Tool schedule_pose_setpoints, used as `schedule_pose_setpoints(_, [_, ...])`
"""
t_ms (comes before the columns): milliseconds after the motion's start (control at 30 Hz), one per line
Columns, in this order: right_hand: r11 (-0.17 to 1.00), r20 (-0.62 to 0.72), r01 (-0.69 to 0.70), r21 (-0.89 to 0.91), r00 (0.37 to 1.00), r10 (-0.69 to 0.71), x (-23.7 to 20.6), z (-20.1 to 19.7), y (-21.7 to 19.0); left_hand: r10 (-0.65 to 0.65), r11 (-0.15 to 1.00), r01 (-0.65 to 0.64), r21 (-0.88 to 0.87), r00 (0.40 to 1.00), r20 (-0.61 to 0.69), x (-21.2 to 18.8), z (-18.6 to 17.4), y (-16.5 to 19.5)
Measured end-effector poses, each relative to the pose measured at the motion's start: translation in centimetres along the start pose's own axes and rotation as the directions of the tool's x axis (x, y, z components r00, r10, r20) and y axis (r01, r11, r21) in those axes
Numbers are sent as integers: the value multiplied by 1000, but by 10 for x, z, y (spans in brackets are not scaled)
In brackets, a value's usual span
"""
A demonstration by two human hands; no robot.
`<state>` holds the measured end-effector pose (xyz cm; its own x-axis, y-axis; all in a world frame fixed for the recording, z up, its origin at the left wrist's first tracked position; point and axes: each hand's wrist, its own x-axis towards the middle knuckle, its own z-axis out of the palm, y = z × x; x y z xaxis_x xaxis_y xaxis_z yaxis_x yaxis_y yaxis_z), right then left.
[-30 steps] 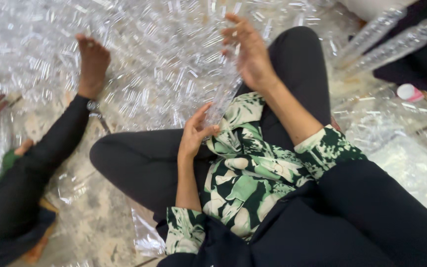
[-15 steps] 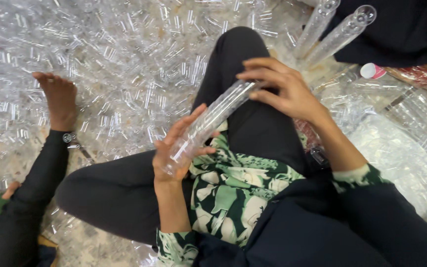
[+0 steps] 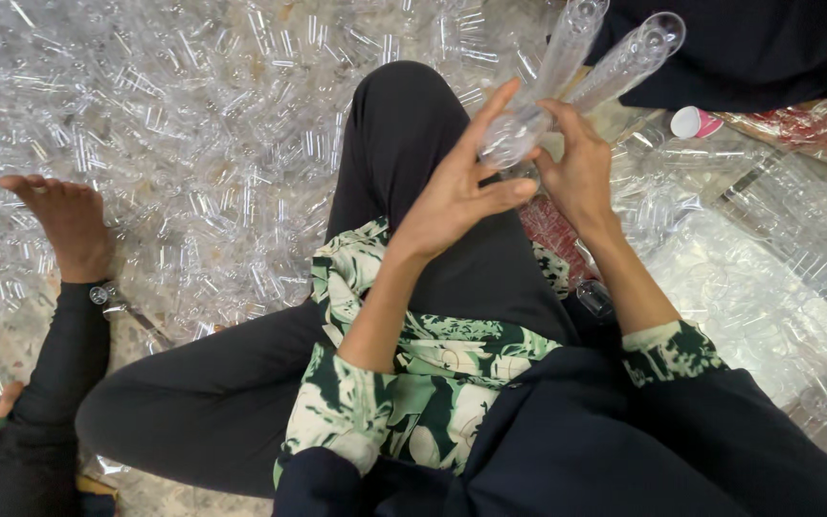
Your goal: The person sits on the floor and repeatedly picks up clear plastic tube segments, aligns them, and snaps them together to form longer tubes. The person handles the tubes by hand and places the assembled pieces on the floor.
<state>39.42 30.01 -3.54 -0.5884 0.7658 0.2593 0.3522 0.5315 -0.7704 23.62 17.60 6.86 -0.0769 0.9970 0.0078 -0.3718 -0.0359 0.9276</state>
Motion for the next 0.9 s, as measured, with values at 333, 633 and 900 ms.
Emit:
schedule_pose_setpoints(333, [904, 184, -352, -242, 898, 399, -20, 52, 80, -155, 983, 164, 82, 982, -107, 10, 5, -55])
schedule_pose_setpoints(633, [952, 43, -195, 234, 981, 190, -35, -1, 33, -50, 984, 91, 156, 968, -248, -4, 2, -41])
schedule_pose_setpoints(900, [983, 135, 19, 181, 990, -44, -22, -26, -84, 364, 870, -170, 462, 854, -372, -65, 21, 59])
